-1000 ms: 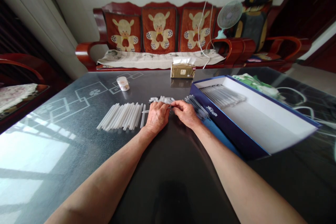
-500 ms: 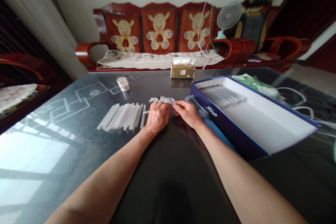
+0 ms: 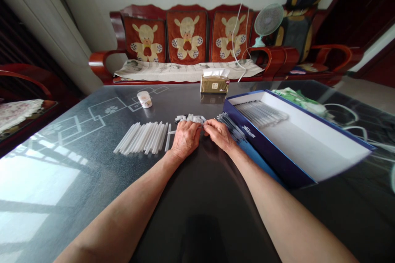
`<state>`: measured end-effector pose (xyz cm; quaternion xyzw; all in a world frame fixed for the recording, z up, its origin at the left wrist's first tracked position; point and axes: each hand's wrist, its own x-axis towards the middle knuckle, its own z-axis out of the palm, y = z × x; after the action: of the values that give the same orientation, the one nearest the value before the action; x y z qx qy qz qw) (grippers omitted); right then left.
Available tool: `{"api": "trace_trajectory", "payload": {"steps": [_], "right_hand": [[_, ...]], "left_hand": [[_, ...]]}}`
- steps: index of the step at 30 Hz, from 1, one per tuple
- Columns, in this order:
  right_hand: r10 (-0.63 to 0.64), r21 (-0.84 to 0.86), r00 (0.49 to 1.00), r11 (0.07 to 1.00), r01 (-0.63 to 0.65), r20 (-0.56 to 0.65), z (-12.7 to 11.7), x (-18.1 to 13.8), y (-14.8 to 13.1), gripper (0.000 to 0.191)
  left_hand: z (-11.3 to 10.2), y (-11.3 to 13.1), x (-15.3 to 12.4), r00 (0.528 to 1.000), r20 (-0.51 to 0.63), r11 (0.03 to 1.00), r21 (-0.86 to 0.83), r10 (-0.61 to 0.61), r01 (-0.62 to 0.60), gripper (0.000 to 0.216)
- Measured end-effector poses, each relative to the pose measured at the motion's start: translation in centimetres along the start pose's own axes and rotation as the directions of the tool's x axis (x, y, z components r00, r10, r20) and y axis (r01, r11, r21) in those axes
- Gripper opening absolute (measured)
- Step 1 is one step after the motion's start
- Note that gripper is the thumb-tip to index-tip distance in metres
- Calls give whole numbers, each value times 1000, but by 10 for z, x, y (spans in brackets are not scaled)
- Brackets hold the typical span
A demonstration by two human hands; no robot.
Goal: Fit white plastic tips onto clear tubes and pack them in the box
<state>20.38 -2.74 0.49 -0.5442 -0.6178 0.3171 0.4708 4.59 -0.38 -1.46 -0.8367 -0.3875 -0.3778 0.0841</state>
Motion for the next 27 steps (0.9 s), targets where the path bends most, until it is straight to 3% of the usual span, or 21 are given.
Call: {"api": "trace_trajectory", "payload": {"steps": [4,12,19,27], "right_hand": [[-21,-22,999,1000,21,30,-2,0,0,27],[-28,-73,998,997,25,-53,5,2,3,44],[-21,-52,1000,998,21,-7,1,0,0,22],[-76,-137,997,988,70,-34,3,4,4,42]], "left_hand": [[-2,2,1,1000,-2,1000,-7,14,-14,21],[-3,2,1,1000,5,1000,4,30,-30,20],[-1,1,0,1000,21,1000,11,-3,3,23],[-3,3,1,999,42,1000,-18,21,-20,22]]}}
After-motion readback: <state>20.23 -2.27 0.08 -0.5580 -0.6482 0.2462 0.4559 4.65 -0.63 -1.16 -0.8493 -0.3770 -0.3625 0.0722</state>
